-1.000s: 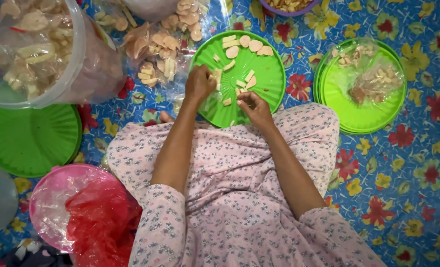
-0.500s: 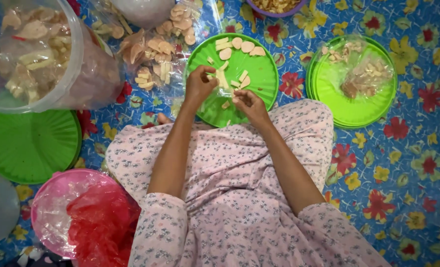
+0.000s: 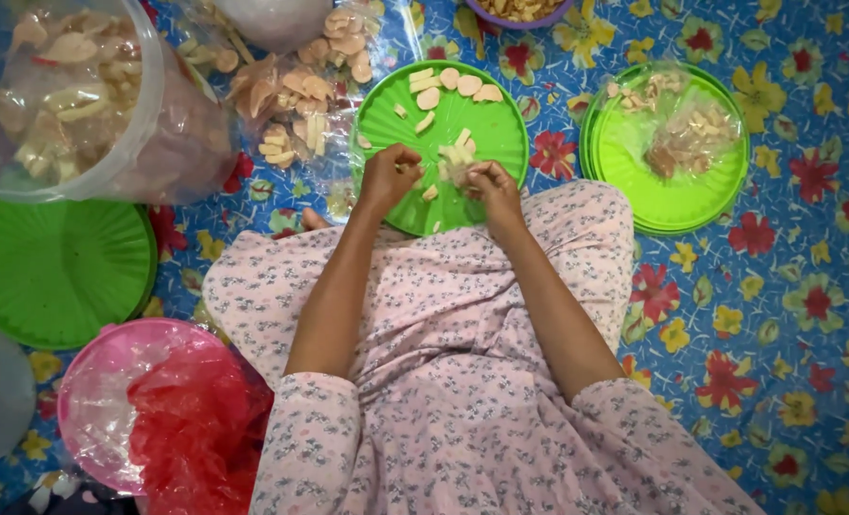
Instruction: Arranging small food slices on a green plastic plate
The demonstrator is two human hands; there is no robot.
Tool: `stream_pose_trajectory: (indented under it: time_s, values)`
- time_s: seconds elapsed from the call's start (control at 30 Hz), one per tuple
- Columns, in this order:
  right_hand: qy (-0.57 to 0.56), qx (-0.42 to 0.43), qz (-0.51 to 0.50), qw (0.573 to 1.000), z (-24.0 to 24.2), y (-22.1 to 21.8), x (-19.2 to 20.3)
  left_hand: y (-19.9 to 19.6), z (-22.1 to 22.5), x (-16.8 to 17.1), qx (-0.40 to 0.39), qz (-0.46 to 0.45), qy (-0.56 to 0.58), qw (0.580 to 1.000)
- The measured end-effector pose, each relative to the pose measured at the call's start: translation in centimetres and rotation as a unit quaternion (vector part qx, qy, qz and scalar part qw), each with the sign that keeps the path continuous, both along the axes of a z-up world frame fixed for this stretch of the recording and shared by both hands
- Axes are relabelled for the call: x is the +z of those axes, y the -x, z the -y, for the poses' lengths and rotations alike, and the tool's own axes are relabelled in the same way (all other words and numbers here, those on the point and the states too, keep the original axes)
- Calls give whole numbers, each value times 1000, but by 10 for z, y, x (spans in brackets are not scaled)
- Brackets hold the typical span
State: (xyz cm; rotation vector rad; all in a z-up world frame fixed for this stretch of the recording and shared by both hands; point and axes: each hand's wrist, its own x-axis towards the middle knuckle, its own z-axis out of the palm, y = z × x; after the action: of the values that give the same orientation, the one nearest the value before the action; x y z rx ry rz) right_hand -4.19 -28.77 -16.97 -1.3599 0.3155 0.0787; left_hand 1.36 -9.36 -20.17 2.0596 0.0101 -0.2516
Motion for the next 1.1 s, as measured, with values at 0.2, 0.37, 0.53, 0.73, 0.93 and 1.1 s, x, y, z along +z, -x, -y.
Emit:
stream_pose_trajectory:
  time_s: [0.2, 0.37, 0.53, 0.73, 0.93, 1.1]
  values:
    - [-148, 9, 0, 989, 13, -1, -9, 9, 4, 8, -35, 214, -61, 974]
    - [-168, 21, 21, 985, 19, -4, -39, 31, 21, 61, 47, -44, 256, 965]
    - [-152, 36, 2, 988, 21, -6, -49, 31, 19, 56, 19, -55, 340, 939]
    - [-101, 37, 5, 994, 7, 0, -9, 23, 17, 53, 95, -60, 370, 922]
    - [-25, 13, 13, 1000, 6, -6, -30, 23, 14, 61, 89, -56, 322, 941]
    - [12, 21, 25, 999, 7, -8, -38, 16, 16, 45, 88, 8, 182, 979]
